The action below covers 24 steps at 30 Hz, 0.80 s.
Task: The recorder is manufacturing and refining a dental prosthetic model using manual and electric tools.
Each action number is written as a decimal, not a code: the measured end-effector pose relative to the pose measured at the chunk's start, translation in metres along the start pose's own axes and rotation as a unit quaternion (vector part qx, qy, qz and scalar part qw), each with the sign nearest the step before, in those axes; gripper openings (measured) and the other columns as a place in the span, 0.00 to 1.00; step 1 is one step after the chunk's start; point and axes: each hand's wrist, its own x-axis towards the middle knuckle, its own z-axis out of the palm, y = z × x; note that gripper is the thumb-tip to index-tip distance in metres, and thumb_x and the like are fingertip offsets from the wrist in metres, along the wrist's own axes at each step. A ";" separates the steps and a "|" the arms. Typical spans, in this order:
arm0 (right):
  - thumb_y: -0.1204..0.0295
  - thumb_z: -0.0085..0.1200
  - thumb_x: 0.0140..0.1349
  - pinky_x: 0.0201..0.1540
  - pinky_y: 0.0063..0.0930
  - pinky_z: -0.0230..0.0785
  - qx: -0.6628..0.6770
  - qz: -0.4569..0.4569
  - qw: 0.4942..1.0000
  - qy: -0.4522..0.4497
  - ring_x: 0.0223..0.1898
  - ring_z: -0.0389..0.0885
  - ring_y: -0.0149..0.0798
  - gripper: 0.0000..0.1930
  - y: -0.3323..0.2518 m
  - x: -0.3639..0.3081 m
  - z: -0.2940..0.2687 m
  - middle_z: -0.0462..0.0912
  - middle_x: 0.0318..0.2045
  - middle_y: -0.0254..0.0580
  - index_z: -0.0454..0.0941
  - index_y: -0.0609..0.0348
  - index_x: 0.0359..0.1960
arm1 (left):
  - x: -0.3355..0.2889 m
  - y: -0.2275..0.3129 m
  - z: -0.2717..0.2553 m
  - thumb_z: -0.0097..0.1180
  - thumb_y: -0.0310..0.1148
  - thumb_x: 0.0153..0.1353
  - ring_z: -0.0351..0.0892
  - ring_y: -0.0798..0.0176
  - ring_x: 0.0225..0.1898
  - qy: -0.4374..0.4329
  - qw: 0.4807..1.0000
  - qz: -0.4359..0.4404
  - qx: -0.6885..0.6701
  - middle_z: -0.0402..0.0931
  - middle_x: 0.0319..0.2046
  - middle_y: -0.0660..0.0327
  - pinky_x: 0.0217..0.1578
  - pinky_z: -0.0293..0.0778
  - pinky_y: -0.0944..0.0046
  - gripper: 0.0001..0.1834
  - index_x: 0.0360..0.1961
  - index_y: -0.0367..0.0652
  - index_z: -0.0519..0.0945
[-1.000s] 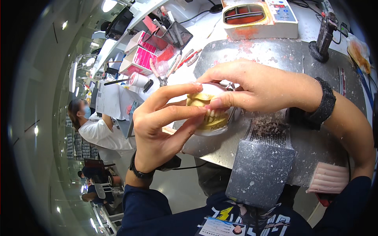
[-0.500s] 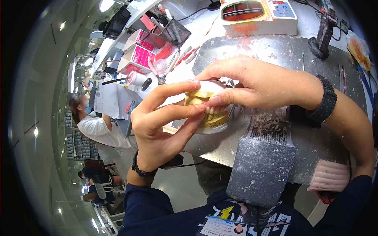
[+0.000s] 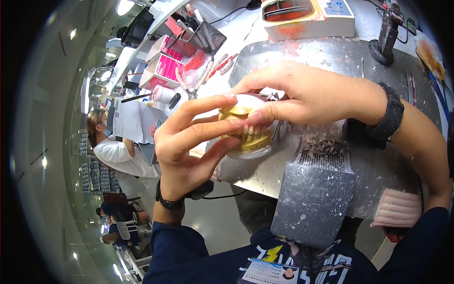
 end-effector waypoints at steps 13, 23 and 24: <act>0.55 0.47 0.74 0.52 0.37 0.75 0.024 0.062 0.996 -0.062 0.46 0.85 0.47 0.20 -0.006 0.004 -0.002 0.87 0.45 0.47 0.77 0.55 0.57 | -0.002 -0.005 -0.013 0.74 0.22 0.45 0.85 0.53 0.48 -0.020 0.998 0.045 0.045 0.84 0.48 0.52 0.48 0.81 0.58 0.23 0.46 0.40 0.86; 0.50 0.42 0.77 0.56 0.31 0.70 0.157 0.176 0.970 -0.062 0.50 0.77 0.32 0.27 0.018 0.020 -0.004 0.83 0.50 0.40 0.75 0.62 0.60 | 0.031 -0.033 -0.016 0.76 0.25 0.47 0.86 0.63 0.47 -0.032 0.989 0.023 -0.144 0.86 0.44 0.53 0.42 0.84 0.66 0.25 0.49 0.36 0.85; 0.51 0.43 0.77 0.56 0.31 0.70 0.160 0.188 0.967 -0.066 0.50 0.78 0.33 0.27 0.025 0.021 -0.002 0.83 0.50 0.41 0.75 0.62 0.61 | 0.031 -0.032 -0.015 0.76 0.25 0.46 0.86 0.62 0.46 -0.048 0.990 0.032 -0.129 0.86 0.44 0.54 0.43 0.83 0.65 0.25 0.48 0.36 0.85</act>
